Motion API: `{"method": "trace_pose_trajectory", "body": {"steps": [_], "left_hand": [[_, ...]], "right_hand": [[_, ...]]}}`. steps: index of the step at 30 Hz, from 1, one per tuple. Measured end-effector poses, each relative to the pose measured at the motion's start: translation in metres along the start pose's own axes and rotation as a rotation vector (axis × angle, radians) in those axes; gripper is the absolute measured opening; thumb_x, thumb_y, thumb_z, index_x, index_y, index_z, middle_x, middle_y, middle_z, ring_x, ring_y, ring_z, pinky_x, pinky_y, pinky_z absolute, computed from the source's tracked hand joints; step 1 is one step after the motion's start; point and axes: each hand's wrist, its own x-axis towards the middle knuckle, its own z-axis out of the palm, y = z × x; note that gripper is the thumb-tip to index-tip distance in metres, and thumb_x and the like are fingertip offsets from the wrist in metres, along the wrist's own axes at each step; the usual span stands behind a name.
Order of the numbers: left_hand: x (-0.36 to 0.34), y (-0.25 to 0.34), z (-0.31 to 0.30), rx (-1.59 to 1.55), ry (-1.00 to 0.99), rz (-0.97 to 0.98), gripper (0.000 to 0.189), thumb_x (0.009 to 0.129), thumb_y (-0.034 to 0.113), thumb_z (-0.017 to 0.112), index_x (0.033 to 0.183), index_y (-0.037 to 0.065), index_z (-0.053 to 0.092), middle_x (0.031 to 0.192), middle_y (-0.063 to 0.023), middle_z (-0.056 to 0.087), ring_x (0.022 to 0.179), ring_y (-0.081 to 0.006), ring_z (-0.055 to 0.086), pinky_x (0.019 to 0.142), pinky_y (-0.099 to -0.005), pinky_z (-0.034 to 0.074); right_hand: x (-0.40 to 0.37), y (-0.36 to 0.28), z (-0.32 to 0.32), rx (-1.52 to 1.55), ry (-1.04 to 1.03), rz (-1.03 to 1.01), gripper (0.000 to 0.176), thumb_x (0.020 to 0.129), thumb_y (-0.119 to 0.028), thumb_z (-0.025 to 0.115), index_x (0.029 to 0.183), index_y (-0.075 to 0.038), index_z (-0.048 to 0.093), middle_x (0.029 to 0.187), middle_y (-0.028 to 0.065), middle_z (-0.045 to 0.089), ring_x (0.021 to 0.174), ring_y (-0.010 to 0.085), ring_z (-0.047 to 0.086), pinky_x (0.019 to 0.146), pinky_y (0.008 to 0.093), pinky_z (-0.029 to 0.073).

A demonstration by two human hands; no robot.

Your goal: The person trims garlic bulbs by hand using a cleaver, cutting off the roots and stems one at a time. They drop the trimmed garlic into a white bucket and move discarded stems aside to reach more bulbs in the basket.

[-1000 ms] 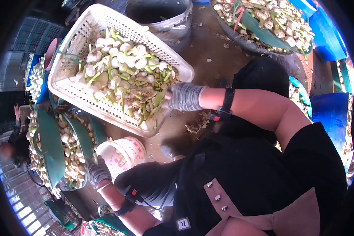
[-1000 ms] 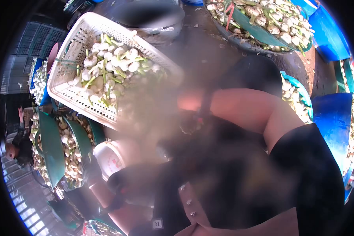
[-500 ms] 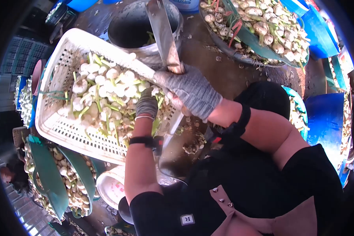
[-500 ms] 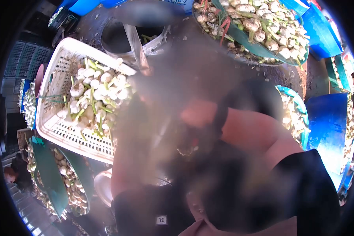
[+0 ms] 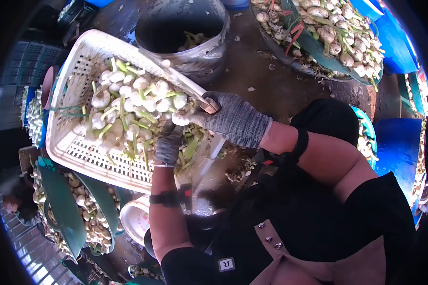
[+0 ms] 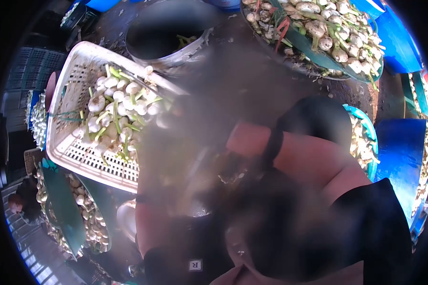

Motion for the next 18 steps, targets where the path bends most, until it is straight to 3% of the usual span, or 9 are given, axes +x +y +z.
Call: {"method": "trace_pose_trajectory", "body": {"steps": [1,2,3,6,10,12,14,16,18], "left_hand": [[-0.024,0.017,-0.001,-0.202,0.015,-0.079,0.028,0.091,0.016,0.059,0.117,0.008,0.061,0.090,0.0008,0.065,0.072,-0.0073,0.055,0.064,-0.0242,0.046],[-0.040,0.015,-0.007,-0.227,-0.017,-0.010,0.026,0.091,0.015,0.060,0.116,0.008,0.061,0.088,0.0017,0.064,0.069,-0.0057,0.054,0.062,-0.0228,0.044],[-0.054,0.014,-0.012,-0.252,-0.050,0.058,0.025,0.091,0.015,0.060,0.115,0.009,0.062,0.087,0.0027,0.064,0.067,-0.0041,0.052,0.059,-0.0214,0.043],[-0.107,0.034,-0.008,-0.253,0.046,-0.037,0.026,0.089,0.009,0.059,0.115,0.010,0.060,0.098,0.0000,0.062,0.079,-0.0074,0.055,0.071,-0.0249,0.048],[-0.153,0.036,0.004,-0.424,0.070,-0.031,0.041,0.086,0.006,0.060,0.125,0.012,0.051,0.110,-0.0032,0.058,0.093,-0.0114,0.055,0.082,-0.0299,0.047],[-0.168,0.036,0.009,-0.523,0.065,-0.061,0.050,0.084,0.005,0.061,0.131,0.013,0.046,0.116,-0.0047,0.056,0.099,-0.0134,0.055,0.088,-0.0324,0.047],[-0.191,0.074,0.025,-0.744,-0.050,0.019,0.064,0.082,0.007,0.063,0.138,0.015,0.034,0.122,-0.0066,0.052,0.105,-0.0173,0.055,0.094,-0.0362,0.047],[-0.188,0.049,0.020,-0.682,-0.067,0.055,0.062,0.082,0.010,0.064,0.137,0.015,0.036,0.121,-0.0069,0.052,0.105,-0.0184,0.055,0.093,-0.0373,0.047],[-0.190,0.060,0.025,-0.623,-0.082,0.091,0.061,0.082,0.013,0.065,0.136,0.014,0.037,0.121,-0.0072,0.052,0.105,-0.0195,0.056,0.092,-0.0385,0.047]], "right_hand": [[0.000,0.016,0.002,-0.119,-0.026,-0.223,0.028,0.085,-0.031,0.068,0.078,-0.006,0.056,0.065,0.0049,0.056,0.058,0.0140,0.056,0.058,0.0309,0.047],[-0.002,0.021,0.006,-0.367,0.006,-0.286,0.036,0.083,-0.036,0.068,0.074,-0.006,0.050,0.067,0.0112,0.057,0.062,0.0249,0.059,0.061,0.0360,0.048],[-0.005,0.025,0.011,-0.364,-0.002,-0.296,0.036,0.083,-0.036,0.068,0.074,-0.006,0.050,0.067,0.0112,0.057,0.062,0.0249,0.059,0.061,0.0360,0.048],[-0.024,0.010,0.024,-0.677,-0.162,-0.538,0.028,0.083,-0.033,0.062,0.078,-0.008,0.051,0.067,0.0141,0.059,0.066,0.0351,0.061,0.062,0.0441,0.048],[-0.054,-0.012,0.046,-0.670,-0.217,-0.540,0.022,0.082,-0.029,0.060,0.081,-0.009,0.053,0.067,0.0149,0.059,0.065,0.0370,0.061,0.061,0.0458,0.048],[-0.052,0.011,0.058,-0.818,-0.272,-0.183,0.021,0.081,-0.029,0.060,0.084,-0.009,0.055,0.068,0.0152,0.060,0.066,0.0370,0.061,0.061,0.0462,0.048],[-0.057,0.013,0.059,-0.820,-0.258,-0.195,0.020,0.080,-0.029,0.060,0.085,-0.009,0.055,0.069,0.0153,0.060,0.066,0.0371,0.061,0.061,0.0465,0.048],[-0.061,0.012,0.059,-0.818,-0.240,-0.206,0.020,0.080,-0.028,0.060,0.086,-0.009,0.056,0.069,0.0153,0.061,0.066,0.0372,0.061,0.061,0.0468,0.048],[-0.066,0.013,0.054,-0.530,-0.213,-0.563,0.019,0.079,-0.026,0.060,0.086,-0.010,0.056,0.070,0.0151,0.061,0.067,0.0367,0.061,0.061,0.0464,0.048]]}}
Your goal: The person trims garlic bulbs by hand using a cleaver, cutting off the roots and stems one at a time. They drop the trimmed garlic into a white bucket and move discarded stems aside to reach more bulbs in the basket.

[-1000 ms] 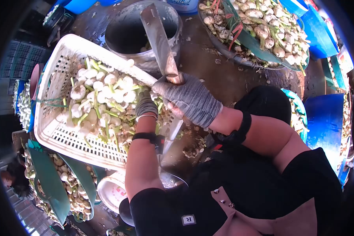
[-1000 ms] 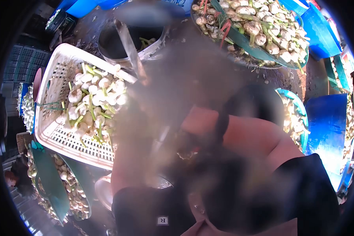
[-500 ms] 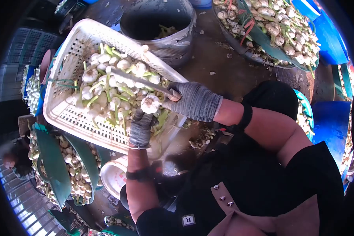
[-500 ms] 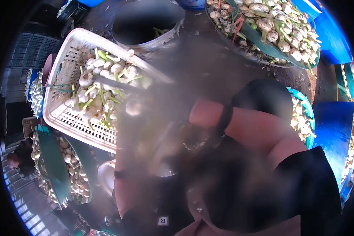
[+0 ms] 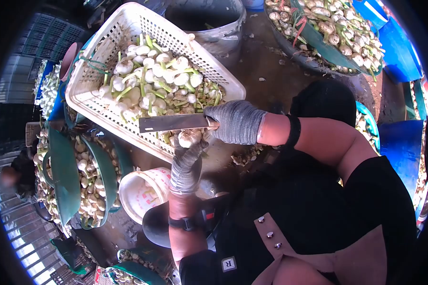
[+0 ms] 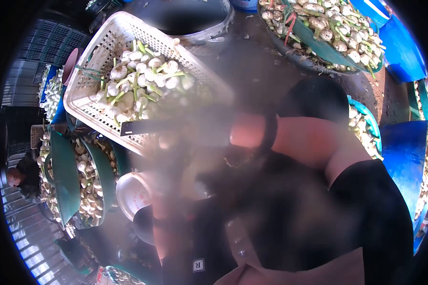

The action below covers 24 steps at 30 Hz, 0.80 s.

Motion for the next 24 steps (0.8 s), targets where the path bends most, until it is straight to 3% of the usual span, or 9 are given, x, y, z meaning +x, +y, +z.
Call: {"method": "trace_pose_trajectory", "body": {"steps": [2,5,8,12,21,24], "left_hand": [[-0.005,0.024,0.032,-0.261,0.333,-0.115,0.059,0.080,0.014,0.068,0.132,0.011,0.041,0.111,-0.0067,0.056,0.097,-0.0198,0.057,0.089,-0.0376,0.047],[-0.002,0.000,-0.007,-0.069,0.184,-0.050,0.058,0.079,0.013,0.068,0.130,0.010,0.042,0.110,-0.0074,0.056,0.097,-0.0204,0.057,0.089,-0.0374,0.047],[0.005,-0.025,-0.042,0.155,0.154,0.022,0.057,0.079,0.012,0.068,0.129,0.009,0.042,0.108,-0.0082,0.057,0.096,-0.0209,0.057,0.088,-0.0373,0.047],[0.012,-0.043,-0.061,0.369,0.157,0.089,0.055,0.078,0.011,0.068,0.127,0.007,0.043,0.107,-0.0091,0.057,0.096,-0.0217,0.057,0.088,-0.0371,0.047],[0.018,-0.067,-0.074,0.890,0.332,0.384,0.052,0.077,0.007,0.069,0.123,0.004,0.044,0.103,-0.0113,0.057,0.094,-0.0234,0.057,0.087,-0.0366,0.047],[0.024,-0.071,-0.072,1.034,0.418,0.482,0.051,0.076,0.006,0.069,0.121,0.003,0.045,0.101,-0.0121,0.057,0.093,-0.0240,0.058,0.086,-0.0364,0.047]], "right_hand": [[-0.005,0.000,-0.001,-0.082,-0.045,0.011,0.018,0.079,-0.026,0.060,0.086,-0.010,0.057,0.070,0.0148,0.061,0.067,0.0363,0.062,0.060,0.0461,0.048],[-0.012,-0.007,0.000,-0.102,-0.034,-0.062,0.017,0.079,-0.027,0.058,0.085,-0.011,0.058,0.069,0.0144,0.061,0.067,0.0352,0.062,0.060,0.0452,0.049],[-0.017,-0.011,0.005,-0.297,-0.234,0.051,0.018,0.080,-0.028,0.057,0.089,-0.013,0.059,0.071,0.0133,0.062,0.067,0.0342,0.063,0.061,0.0448,0.050],[-0.020,-0.001,0.014,-0.265,-0.173,-0.018,0.019,0.081,-0.027,0.056,0.093,-0.013,0.061,0.070,0.0130,0.063,0.066,0.0341,0.063,0.060,0.0448,0.050],[-0.018,0.033,0.034,-0.324,-0.230,0.041,0.021,0.080,-0.023,0.056,0.097,-0.012,0.062,0.068,0.0150,0.062,0.064,0.0338,0.063,0.058,0.0442,0.051],[-0.021,0.043,0.032,-0.269,-0.156,0.014,0.022,0.079,-0.022,0.057,0.097,-0.011,0.062,0.067,0.0149,0.062,0.064,0.0333,0.064,0.058,0.0432,0.051]]}}
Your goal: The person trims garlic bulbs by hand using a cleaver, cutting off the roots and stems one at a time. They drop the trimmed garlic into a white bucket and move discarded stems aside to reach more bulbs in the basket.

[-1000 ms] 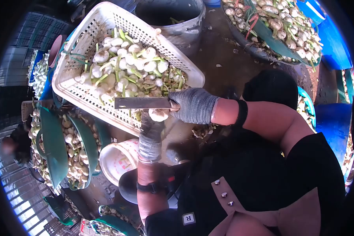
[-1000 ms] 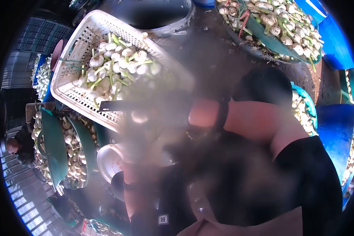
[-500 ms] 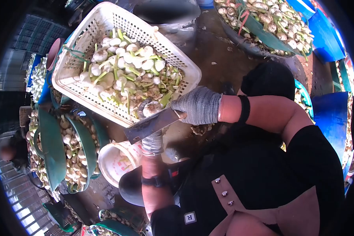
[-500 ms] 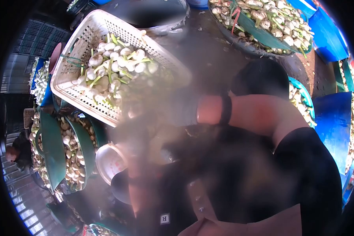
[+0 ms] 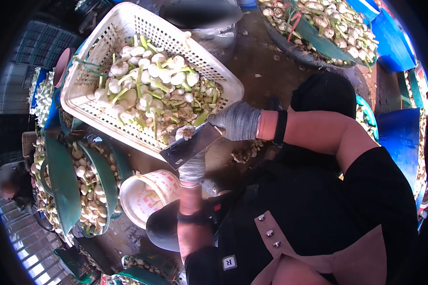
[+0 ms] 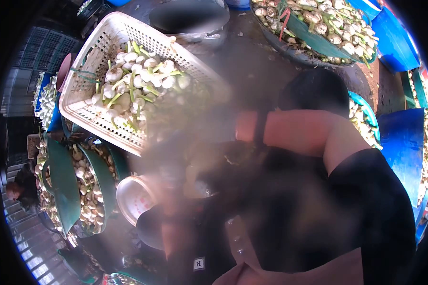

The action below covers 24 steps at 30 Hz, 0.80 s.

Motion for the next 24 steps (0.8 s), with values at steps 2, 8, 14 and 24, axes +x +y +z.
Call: {"method": "trace_pose_trajectory", "body": {"steps": [2,8,14,24], "left_hand": [[0.002,0.003,0.003,0.012,0.032,-0.012,0.050,0.076,0.005,0.069,0.120,0.003,0.045,0.100,-0.0126,0.057,0.093,-0.0244,0.058,0.086,-0.0363,0.047],[-0.004,0.071,-0.036,0.185,0.187,0.313,0.047,0.074,0.004,0.069,0.114,-0.001,0.045,0.099,-0.0147,0.057,0.091,-0.0242,0.059,0.082,-0.0341,0.049],[0.007,0.060,-0.020,-0.280,-0.022,-0.167,0.056,0.071,0.007,0.075,0.117,0.000,0.044,0.105,-0.0134,0.055,0.094,-0.0204,0.056,0.082,-0.0323,0.049],[0.009,0.063,-0.021,-1.240,-0.295,-0.513,0.058,0.083,0.012,0.064,0.135,0.010,0.038,0.124,-0.0103,0.054,0.115,-0.0240,0.053,0.087,-0.0391,0.049]], "right_hand": [[-0.001,0.007,0.001,-0.030,0.010,-0.028,0.023,0.078,-0.022,0.058,0.098,-0.011,0.063,0.067,0.0146,0.062,0.064,0.0332,0.064,0.058,0.0427,0.051],[0.016,0.058,-0.013,-0.277,-0.209,0.531,0.022,0.087,-0.027,0.057,0.091,-0.006,0.061,0.068,0.0159,0.062,0.065,0.0317,0.063,0.060,0.0420,0.050],[0.027,-0.019,-0.027,0.710,-0.037,0.150,0.040,0.083,-0.047,0.065,0.090,-0.008,0.064,0.059,0.0037,0.056,0.050,0.0121,0.055,0.047,0.0286,0.044],[0.028,-0.047,-0.029,0.556,0.068,0.103,0.051,0.072,-0.039,0.077,0.111,-0.011,0.060,0.096,0.0075,0.068,0.087,0.0213,0.066,0.079,0.0336,0.051]]}}
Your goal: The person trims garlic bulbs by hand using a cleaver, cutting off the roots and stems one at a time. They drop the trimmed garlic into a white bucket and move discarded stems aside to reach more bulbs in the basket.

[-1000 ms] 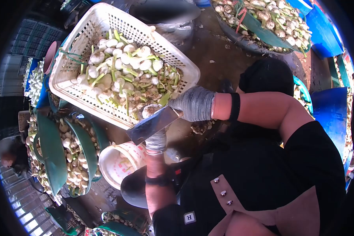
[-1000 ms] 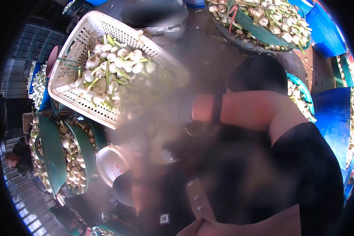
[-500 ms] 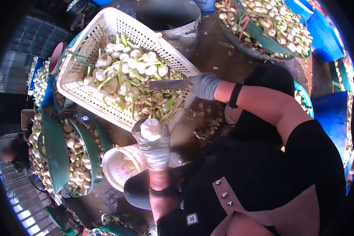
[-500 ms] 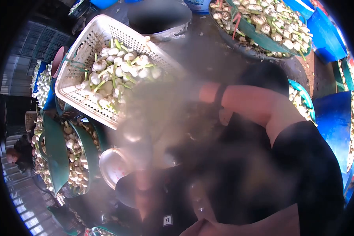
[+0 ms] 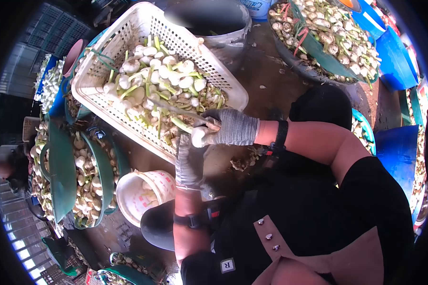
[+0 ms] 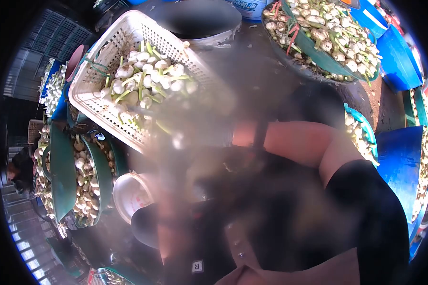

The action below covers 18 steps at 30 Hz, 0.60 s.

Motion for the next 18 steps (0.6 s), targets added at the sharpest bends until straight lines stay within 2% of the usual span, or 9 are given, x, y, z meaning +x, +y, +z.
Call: {"method": "trace_pose_trajectory", "body": {"steps": [1,3,5,7,8,11,13,15,18], "left_hand": [[0.010,-0.002,-0.022,-0.004,0.006,0.009,0.058,0.083,0.012,0.064,0.135,0.010,0.038,0.124,-0.0103,0.054,0.115,-0.0240,0.053,0.087,-0.0391,0.049],[0.017,0.014,-0.035,1.307,-0.405,0.550,0.053,0.082,0.018,0.067,0.130,0.010,0.046,0.122,-0.0086,0.057,0.115,-0.0229,0.053,0.090,-0.0387,0.046],[0.016,-0.013,-0.046,1.385,-0.277,0.505,0.042,0.082,0.020,0.067,0.120,0.007,0.055,0.117,-0.0090,0.060,0.111,-0.0237,0.056,0.094,-0.0373,0.043],[0.038,-0.067,-0.079,1.492,0.408,0.771,0.027,0.084,0.015,0.064,0.108,0.005,0.062,0.108,-0.0120,0.063,0.106,-0.0273,0.058,0.095,-0.0368,0.042],[0.026,-0.036,-0.076,2.087,0.274,0.788,0.014,0.086,0.013,0.061,0.096,0.003,0.063,0.095,-0.0143,0.064,0.096,-0.0284,0.060,0.088,-0.0366,0.045],[0.010,-0.008,-0.048,1.213,0.398,0.390,0.013,0.088,0.014,0.060,0.091,0.002,0.061,0.090,-0.0174,0.061,0.087,-0.0316,0.057,0.081,-0.0398,0.044],[-0.005,0.019,-0.023,1.441,0.553,0.509,0.016,0.088,0.013,0.059,0.089,-0.002,0.059,0.084,-0.0195,0.058,0.079,-0.0363,0.053,0.075,-0.0406,0.044],[-0.024,0.039,-0.039,1.637,0.653,0.615,0.016,0.090,0.014,0.058,0.091,-0.002,0.060,0.086,-0.0183,0.059,0.078,-0.0320,0.056,0.073,-0.0385,0.044],[-0.063,0.093,-0.057,1.321,1.037,0.523,0.018,0.091,0.014,0.056,0.096,-0.002,0.061,0.090,-0.0167,0.062,0.081,-0.0247,0.059,0.072,-0.0337,0.045]], "right_hand": [[-0.002,0.003,0.001,-0.001,-0.010,-0.005,0.051,0.072,-0.039,0.077,0.111,-0.011,0.060,0.096,0.0075,0.068,0.087,0.0213,0.066,0.079,0.0336,0.051],[-0.006,0.009,0.004,-0.244,-0.086,0.015,0.054,0.072,-0.044,0.075,0.112,-0.011,0.059,0.097,0.0106,0.066,0.089,0.0271,0.065,0.078,0.0362,0.051],[-0.010,0.009,-0.003,-0.285,-0.119,0.019,0.053,0.074,-0.045,0.073,0.111,-0.011,0.059,0.096,0.0142,0.065,0.089,0.0318,0.064,0.077,0.0387,0.051],[-0.009,0.004,-0.012,-0.322,-0.226,-0.022,0.051,0.074,-0.045,0.073,0.109,-0.011,0.059,0.093,0.0141,0.065,0.086,0.0322,0.064,0.075,0.0402,0.051],[-0.012,0.010,-0.015,-0.368,-0.229,-0.049,0.048,0.076,-0.044,0.070,0.108,-0.011,0.059,0.093,0.0132,0.064,0.084,0.0322,0.063,0.074,0.0409,0.051],[-0.004,-0.002,-0.033,-0.498,-0.420,0.258,0.043,0.078,-0.042,0.067,0.107,-0.010,0.060,0.087,0.0129,0.064,0.082,0.0324,0.063,0.073,0.0409,0.050],[-0.011,0.079,-0.032,-0.473,-0.309,-0.139,0.032,0.082,-0.037,0.062,0.095,-0.008,0.062,0.082,0.0136,0.064,0.079,0.0311,0.064,0.071,0.0395,0.050],[-0.004,0.068,-0.044,-0.874,-0.465,0.516,0.031,0.082,-0.036,0.061,0.083,-0.005,0.061,0.078,0.0136,0.065,0.078,0.0299,0.064,0.070,0.0386,0.050],[-0.008,0.046,-0.051,-0.576,-0.239,0.451,0.039,0.081,-0.042,0.064,0.080,-0.003,0.060,0.075,0.0151,0.064,0.073,0.0314,0.063,0.069,0.0391,0.049]]}}
